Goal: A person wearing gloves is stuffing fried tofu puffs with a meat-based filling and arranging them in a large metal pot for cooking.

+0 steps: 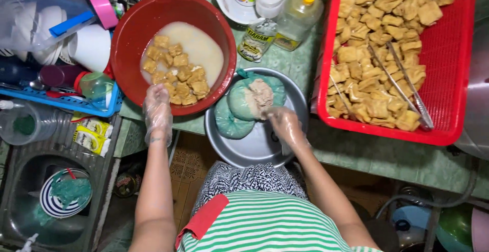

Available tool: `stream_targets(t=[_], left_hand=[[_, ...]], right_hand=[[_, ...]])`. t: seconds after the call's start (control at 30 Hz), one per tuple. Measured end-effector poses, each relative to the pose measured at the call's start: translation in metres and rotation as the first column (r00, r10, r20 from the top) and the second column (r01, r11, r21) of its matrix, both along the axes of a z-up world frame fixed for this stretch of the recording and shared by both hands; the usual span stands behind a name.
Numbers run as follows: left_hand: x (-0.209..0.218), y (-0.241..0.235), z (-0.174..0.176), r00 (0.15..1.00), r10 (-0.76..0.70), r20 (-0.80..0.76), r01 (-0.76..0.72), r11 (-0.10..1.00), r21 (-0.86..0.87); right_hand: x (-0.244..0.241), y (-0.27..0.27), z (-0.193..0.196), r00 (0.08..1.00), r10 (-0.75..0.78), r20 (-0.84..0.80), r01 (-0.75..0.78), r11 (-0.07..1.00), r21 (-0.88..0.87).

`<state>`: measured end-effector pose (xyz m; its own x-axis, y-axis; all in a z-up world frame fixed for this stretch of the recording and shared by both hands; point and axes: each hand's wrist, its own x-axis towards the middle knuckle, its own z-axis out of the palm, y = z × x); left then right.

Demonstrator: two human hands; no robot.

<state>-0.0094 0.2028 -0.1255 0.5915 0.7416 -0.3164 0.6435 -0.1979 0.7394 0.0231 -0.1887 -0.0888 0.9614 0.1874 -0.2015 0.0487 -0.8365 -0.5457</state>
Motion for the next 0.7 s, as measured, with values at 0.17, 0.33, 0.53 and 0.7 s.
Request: stream_targets(t=[0.17, 0.33, 0.53, 0.7], left_hand=[[0.025, 0.038, -0.037, 0.978, -0.209, -0.004, 0.207, 0.965, 0.159], [0.057, 0.029, -0.023, 0.767, -0.631, -0.117, 0.64, 0.735, 0.224], [0.084, -0.002, -0.01, 0.321, -0.846, -0.425, 0.93, 0.197, 0.311], [0.122, 0.017, -0.109, 0.184, -0.82, -0.542, 0.948, 0.003, 0.318]], right_hand=[[0.043, -0.016, -0.086, 0.904, -0.36, -0.229, 0.39, 0.915, 0.103], [0.045, 0.012, -0.059, 0.932, -0.356, -0.063, 0.361, 0.921, 0.148], [0.021, 0.026, -0.057, 0.955, -0.293, 0.05, 0.281, 0.944, 0.174], [0.012, 0.033, -0.061, 0.942, -0.279, 0.19, 0.266, 0.96, 0.087]])
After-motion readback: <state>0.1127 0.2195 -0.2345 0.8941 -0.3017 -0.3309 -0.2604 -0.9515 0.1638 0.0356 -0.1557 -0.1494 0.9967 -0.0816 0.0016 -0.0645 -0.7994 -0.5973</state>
